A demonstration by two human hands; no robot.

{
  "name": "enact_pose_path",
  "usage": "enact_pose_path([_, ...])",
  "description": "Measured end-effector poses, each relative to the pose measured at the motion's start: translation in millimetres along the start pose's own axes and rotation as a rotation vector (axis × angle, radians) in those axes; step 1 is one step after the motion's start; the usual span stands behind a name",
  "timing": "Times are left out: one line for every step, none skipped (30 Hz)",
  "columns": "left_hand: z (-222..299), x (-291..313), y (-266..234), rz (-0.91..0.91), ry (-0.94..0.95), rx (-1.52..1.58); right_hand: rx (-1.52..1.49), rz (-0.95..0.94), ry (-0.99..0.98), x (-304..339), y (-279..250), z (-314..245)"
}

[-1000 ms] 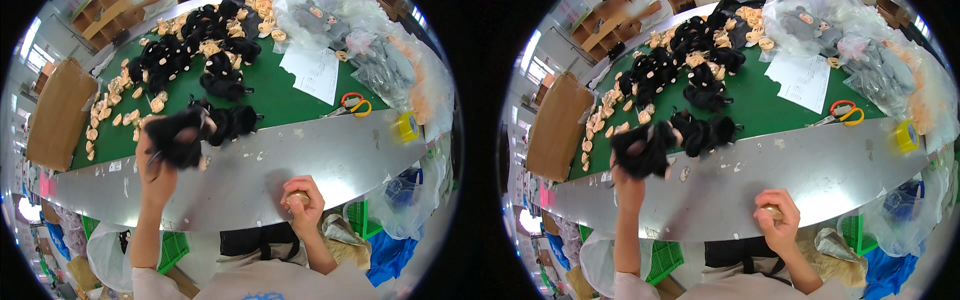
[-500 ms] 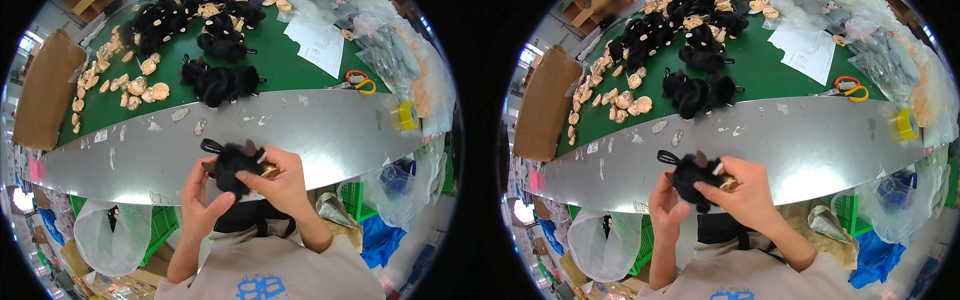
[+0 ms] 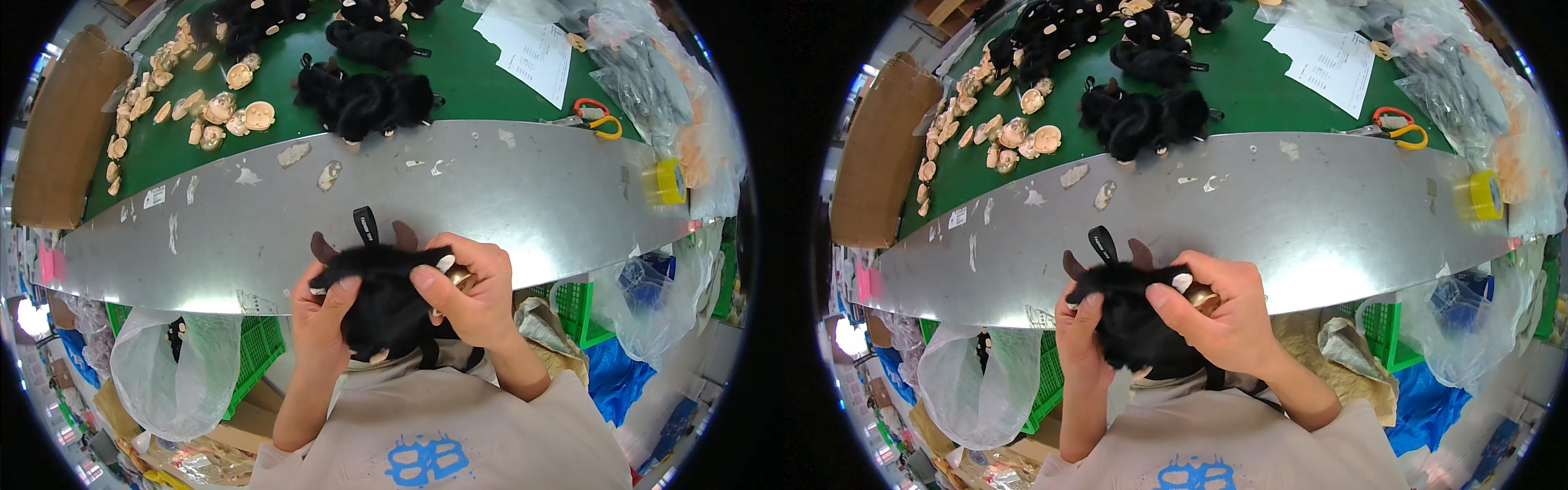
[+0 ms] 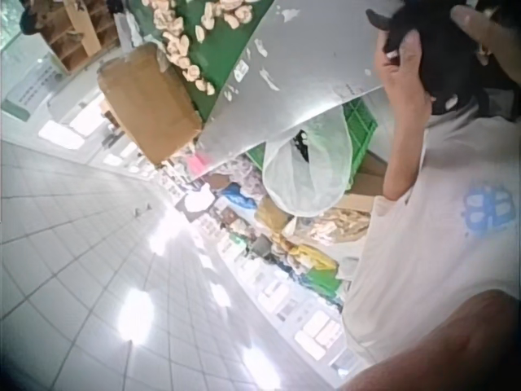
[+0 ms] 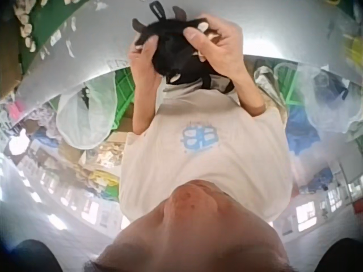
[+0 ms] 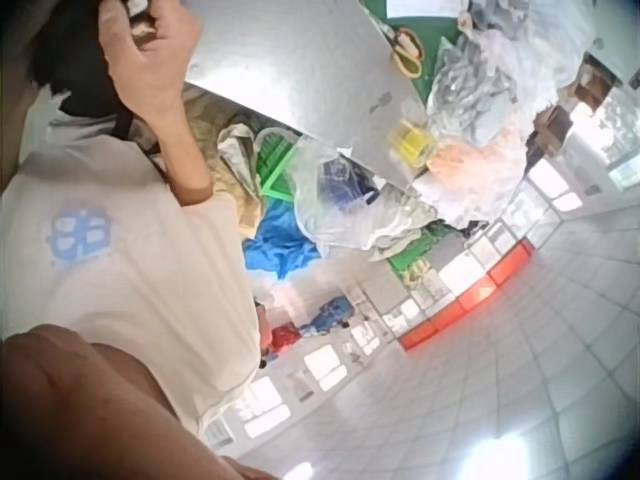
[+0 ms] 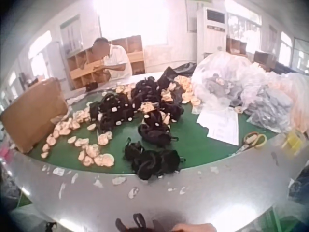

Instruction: The person assembles small black plush toys by inserting round beige components into their bodies and securing them with a plastic clip. The person handles each toy one at a time, places the finished items on the table, and repeats the process.

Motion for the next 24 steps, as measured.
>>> enact_pose_path([0.5,-0.2,-0.7,0.015,0.024,-0.063,-0.012,0.018,-0.003,0.7,0.9,-0.6])
enact_pose_path([3.1,-1.1,0.4,0.019,0.039,-0.085,-0.024,0.037,-0.006,1.1,1.8,-0.9])
enact_pose_path([7.4,-3.3,3.7,0.022,0.055,-0.108,-0.036,0.041,0.000,0.9,1.8,1.8])
enact_pose_path([10.8,-4.9,6.3,0.024,0.070,-0.130,-0.048,0.045,0.007,0.4,1.8,6.5])
enact_pose_path([12.1,-6.0,10.2,0.025,0.159,-0.307,-0.060,0.050,0.013,0.0,2.1,9.1])
enact_pose_path([11.4,-6.7,14.9,0.027,0.247,-0.484,-0.088,0.042,0.030,-0.4,5.0,7.1])
enact_pose_path([11.2,-6.7,17.2,0.030,0.335,-0.661,-0.117,0.034,0.046,-0.4,9.2,2.6])
enact_pose_path([10.1,-4.9,14.0,0.021,0.272,-0.657,-0.145,0.028,0.063,0.5,12.2,0.7])
enact_pose_path([8.2,-0.5,8.8,0.015,0.211,-0.655,-0.111,-0.045,0.069,3.8,13.1,4.2])
enact_pose_path([6.2,1.9,4.7,0.008,0.148,-0.653,-0.111,-0.075,0.028,4.5,17.7,-0.7])
enact_pose_path([5.2,-1.2,2.4,0.017,0.158,-0.541,-0.031,-0.071,-0.040,4.2,17.2,4.2])
enact_pose_path([4.5,-3.7,-0.4,0.006,0.149,-0.483,0.053,-0.062,-0.107,5.1,15.6,8.0])
enact_pose_path([4.9,-5.8,-4.6,-0.005,0.139,-0.425,0.022,-0.030,-0.093,6.1,13.7,6.2])
enact_pose_path([5.9,-6.6,-7.7,-0.016,0.130,-0.367,-0.010,0.003,-0.079,6.6,10.7,4.2])
enact_pose_path([8.5,-3.4,-8.7,-0.022,0.125,-0.345,0.059,-0.045,-0.102,4.1,4.3,9.5])
enact_pose_path([6.7,-2.5,-10.2,-0.017,0.179,-0.340,0.062,-0.056,-0.096,3.1,2.9,9.5])
enact_pose_path([3.3,-1.9,-12.8,-0.013,0.233,-0.335,0.065,-0.067,-0.090,2.7,2.1,9.4])
enact_pose_path([1.6,-2.3,-14.0,-0.013,0.288,-0.329,0.071,-0.074,-0.085,2.7,1.7,9.0])
enact_pose_path([2.5,-0.8,-14.9,-0.039,0.279,-0.284,0.040,-0.082,-0.067,3.0,3.0,9.9])
enact_pose_path([4.5,2.5,-16.9,-0.065,0.270,-0.239,0.008,-0.090,-0.050,3.1,5.9,11.4])
enact_pose_path([4.9,5.9,-18.2,-0.089,0.261,-0.194,-0.024,-0.099,-0.031,2.6,8.7,12.8])
enact_pose_path([3.3,8.8,-18.6,-0.076,0.266,-0.176,-0.034,-0.098,-0.027,1.8,11.0,12.8])
enact_pose_path([1.0,11.6,-19.1,-0.063,0.270,-0.158,-0.045,-0.098,-0.022,1.1,13.2,12.2])
enact_pose_path([-0.2,14.0,-19.9,-0.051,0.275,-0.141,-0.056,-0.098,-0.020,0.4,14.5,11.6])
Point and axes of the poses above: each hand's wrist, its own x-axis away from the middle knuckle, its own y-axis out of the palm, z = x × y, the point moved 1 cm from there along -x, towards the middle knuckle, and after that the axes turned 12 degrees about -z, right-handed, at the moved point
